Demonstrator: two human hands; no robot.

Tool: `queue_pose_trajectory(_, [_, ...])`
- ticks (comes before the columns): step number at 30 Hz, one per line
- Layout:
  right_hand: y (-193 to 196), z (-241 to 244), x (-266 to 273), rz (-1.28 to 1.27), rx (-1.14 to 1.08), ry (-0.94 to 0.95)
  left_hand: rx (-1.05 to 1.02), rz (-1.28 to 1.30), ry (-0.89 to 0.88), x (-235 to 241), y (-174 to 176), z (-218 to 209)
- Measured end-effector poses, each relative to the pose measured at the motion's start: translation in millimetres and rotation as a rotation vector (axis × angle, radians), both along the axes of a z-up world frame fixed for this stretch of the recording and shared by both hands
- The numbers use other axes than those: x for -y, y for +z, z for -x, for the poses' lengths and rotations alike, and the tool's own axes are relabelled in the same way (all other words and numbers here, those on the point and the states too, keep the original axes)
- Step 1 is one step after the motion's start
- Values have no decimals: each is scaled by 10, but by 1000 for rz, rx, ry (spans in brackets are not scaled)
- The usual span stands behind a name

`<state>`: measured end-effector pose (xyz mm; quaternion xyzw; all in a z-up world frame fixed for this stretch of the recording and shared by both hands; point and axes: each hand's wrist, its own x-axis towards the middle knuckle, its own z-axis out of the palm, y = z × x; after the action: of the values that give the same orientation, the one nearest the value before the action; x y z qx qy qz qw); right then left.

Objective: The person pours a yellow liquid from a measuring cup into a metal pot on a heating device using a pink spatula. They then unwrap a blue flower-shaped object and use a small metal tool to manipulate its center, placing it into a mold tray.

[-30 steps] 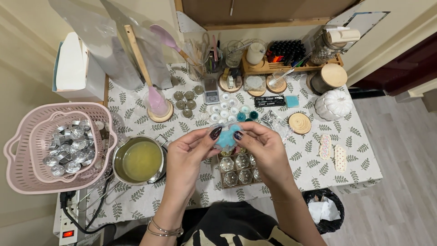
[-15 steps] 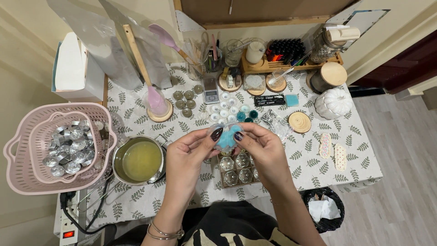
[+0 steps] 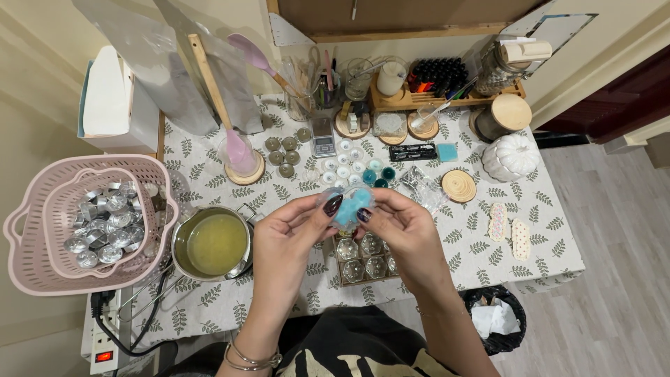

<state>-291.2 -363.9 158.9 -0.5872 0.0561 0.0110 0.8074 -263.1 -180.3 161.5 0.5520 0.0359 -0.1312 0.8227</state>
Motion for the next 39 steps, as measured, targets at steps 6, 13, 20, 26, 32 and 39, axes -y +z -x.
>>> queue_pose_trajectory(6, [12,15,-11,3,23,-21,56,60,-30,14,-37,-13])
queue_pose_trajectory(13, [35,7,13,31,27,20,57,5,-11,34,-62,3])
queue_pose_trajectory(20, [45,28,16,61,18,16,71,11,9,71,-24,35])
queue_pose_trajectory(26, [35,45,-22,34,9,-12,78,-3,25,67,18,44])
queue_pose_trajectory(32, [40,63,-41,16,-2,-32,82,-15,30,66,44,64])
queue_pose_trajectory(39, [47,75,-46,20,4,-52,81,-25,23,61,47,82])
